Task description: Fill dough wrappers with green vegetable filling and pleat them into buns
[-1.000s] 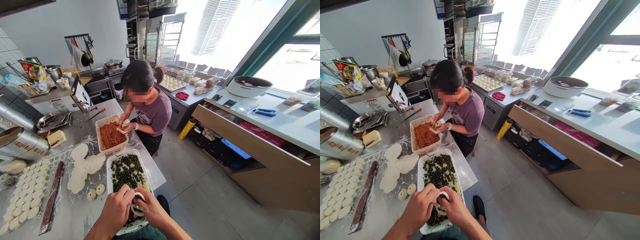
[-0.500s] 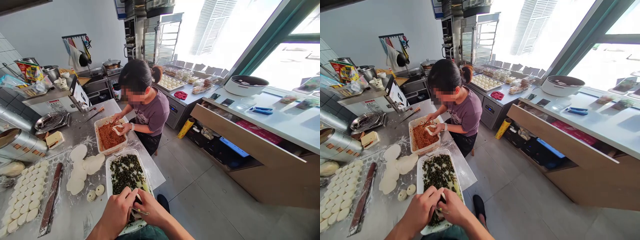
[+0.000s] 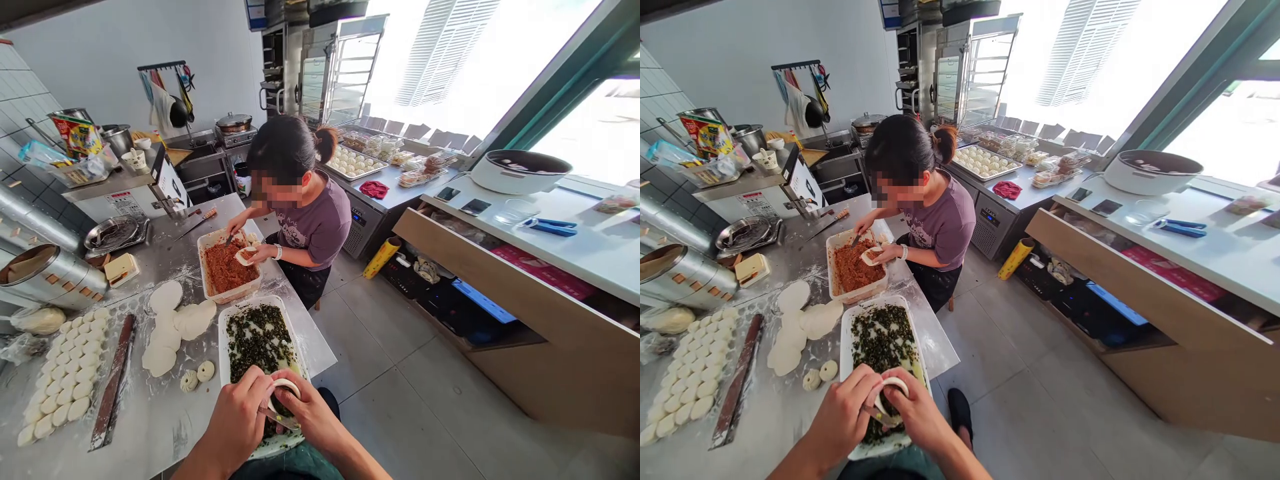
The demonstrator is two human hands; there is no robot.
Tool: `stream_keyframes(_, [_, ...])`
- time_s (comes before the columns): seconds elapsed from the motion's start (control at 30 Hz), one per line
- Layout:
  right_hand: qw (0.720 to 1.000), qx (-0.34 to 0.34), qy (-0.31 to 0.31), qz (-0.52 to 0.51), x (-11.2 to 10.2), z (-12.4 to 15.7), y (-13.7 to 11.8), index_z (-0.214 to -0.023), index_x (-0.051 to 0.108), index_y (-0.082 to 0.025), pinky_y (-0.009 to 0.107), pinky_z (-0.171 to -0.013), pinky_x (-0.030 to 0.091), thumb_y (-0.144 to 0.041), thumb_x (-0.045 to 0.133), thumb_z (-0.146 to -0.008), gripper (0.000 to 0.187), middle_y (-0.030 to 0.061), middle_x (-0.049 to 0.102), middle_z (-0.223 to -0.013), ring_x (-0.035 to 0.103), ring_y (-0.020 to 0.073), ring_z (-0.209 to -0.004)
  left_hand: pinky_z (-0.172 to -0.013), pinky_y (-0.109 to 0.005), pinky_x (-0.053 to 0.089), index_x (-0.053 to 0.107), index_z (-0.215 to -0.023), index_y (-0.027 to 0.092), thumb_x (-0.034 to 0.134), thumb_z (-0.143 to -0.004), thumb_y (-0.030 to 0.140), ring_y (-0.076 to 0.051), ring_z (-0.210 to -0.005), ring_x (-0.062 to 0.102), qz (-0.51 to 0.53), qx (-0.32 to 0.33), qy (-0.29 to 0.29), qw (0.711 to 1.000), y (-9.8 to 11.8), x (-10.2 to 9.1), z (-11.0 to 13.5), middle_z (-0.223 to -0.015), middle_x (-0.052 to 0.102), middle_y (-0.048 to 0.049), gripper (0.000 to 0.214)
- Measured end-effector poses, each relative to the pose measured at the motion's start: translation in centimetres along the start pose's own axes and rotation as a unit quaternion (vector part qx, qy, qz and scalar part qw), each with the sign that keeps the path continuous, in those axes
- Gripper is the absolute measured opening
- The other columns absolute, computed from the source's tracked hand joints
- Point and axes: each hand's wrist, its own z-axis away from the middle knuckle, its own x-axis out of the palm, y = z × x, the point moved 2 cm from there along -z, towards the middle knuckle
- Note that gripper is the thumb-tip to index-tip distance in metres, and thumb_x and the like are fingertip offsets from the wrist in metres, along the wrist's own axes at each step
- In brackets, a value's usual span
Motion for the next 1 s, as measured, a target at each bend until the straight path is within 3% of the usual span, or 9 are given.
stream_keyframes(0.17, [0.997,-0.023,-0.012,0.074,0.2,-0.4,0.5,-0.100,0.058,-0.023,0.029,-0.059,0.052,-0.051,0.058,-0.094,0.029,-0.0016,0.059,-0.079,0.060,0.0157,-0.067,-0.068,-0.029,0.055,0.048,-0.134,0.028,0.035,-0.101,0.020,-0.017,-0.083,0.069,-0.054,0.016,-0.029,0.998,0.1,0.4,0.0,-0.113,0.064,-0.0044,0.036])
stream_keyframes(0.3, [0.997,0.008,-0.012,0.081,0.0,-0.8,1.5,-0.101,0.056,-0.022,0.028,-0.056,0.051,-0.046,0.055,-0.096,0.025,-0.0024,0.057,-0.076,0.056,0.0145,-0.063,-0.067,-0.030,0.055,0.056,-0.114,0.028,0.036,-0.099,0.020,-0.018,-0.080,0.068,-0.043,0.004,-0.042,0.998,0.1,0.6,0.2,-0.102,0.062,-0.0023,0.026])
stream_keyframes(0.47, [0.990,-0.007,-0.009,0.141,-0.2,-1.0,2.2,-0.093,0.053,-0.022,0.027,-0.055,0.052,-0.042,0.053,-0.096,0.020,-0.0025,0.055,-0.078,0.057,0.0152,-0.067,-0.067,-0.031,0.056,0.049,-0.129,0.028,0.037,-0.099,0.021,-0.018,-0.079,0.069,-0.049,0.024,-0.048,0.997,0.1,0.7,0.4,-0.109,0.062,-0.0031,0.033])
stream_keyframes(0.63, [0.987,0.039,-0.006,0.156,-0.4,-1.3,2.9,-0.099,0.054,-0.021,0.026,-0.049,0.050,-0.038,0.048,-0.096,0.018,-0.0025,0.057,-0.072,0.056,0.0148,-0.059,-0.068,-0.029,0.055,0.056,-0.114,0.028,0.036,-0.099,0.018,-0.017,-0.080,0.068,-0.047,0.009,-0.047,0.998,0.0,1.0,0.7,-0.104,0.062,-0.0024,0.027])
stream_keyframes(0.77, [0.980,0.020,-0.028,0.198,-0.8,-0.9,1.8,-0.100,0.057,-0.021,0.025,-0.053,0.050,-0.028,0.057,-0.090,0.012,-0.0009,0.059,-0.082,0.059,0.0152,-0.065,-0.066,-0.028,0.054,0.051,-0.130,0.027,0.039,-0.100,0.020,-0.016,-0.077,0.069,-0.066,0.030,-0.048,0.996,-0.1,1.0,0.6,-0.111,0.064,-0.0037,0.034])
stream_keyframes(0.9, [0.993,0.012,-0.058,0.106,-0.4,-0.1,0.0,-0.119,0.057,-0.024,0.027,-0.061,0.051,-0.031,0.063,-0.090,0.031,0.0000,0.059,-0.092,0.059,0.0162,-0.076,-0.065,-0.027,0.054,0.061,-0.109,0.029,0.038,-0.101,0.023,-0.015,-0.077,0.068,-0.051,-0.005,-0.025,0.998,-0.5,0.5,0.1,-0.099,0.064,-0.0007,0.025])
stream_keyframes(1.0, [0.997,-0.028,-0.060,0.031,0.2,0.2,-0.7,-0.122,0.056,-0.025,0.033,-0.075,0.055,-0.044,0.055,-0.098,0.030,0.0018,0.058,-0.099,0.060,0.0182,-0.086,-0.067,-0.026,0.055,0.057,-0.123,0.029,0.037,-0.102,0.024,-0.014,-0.081,0.069,-0.034,-0.003,0.012,0.999,-0.5,0.1,0.0,-0.106,0.065,-0.0025,0.030])
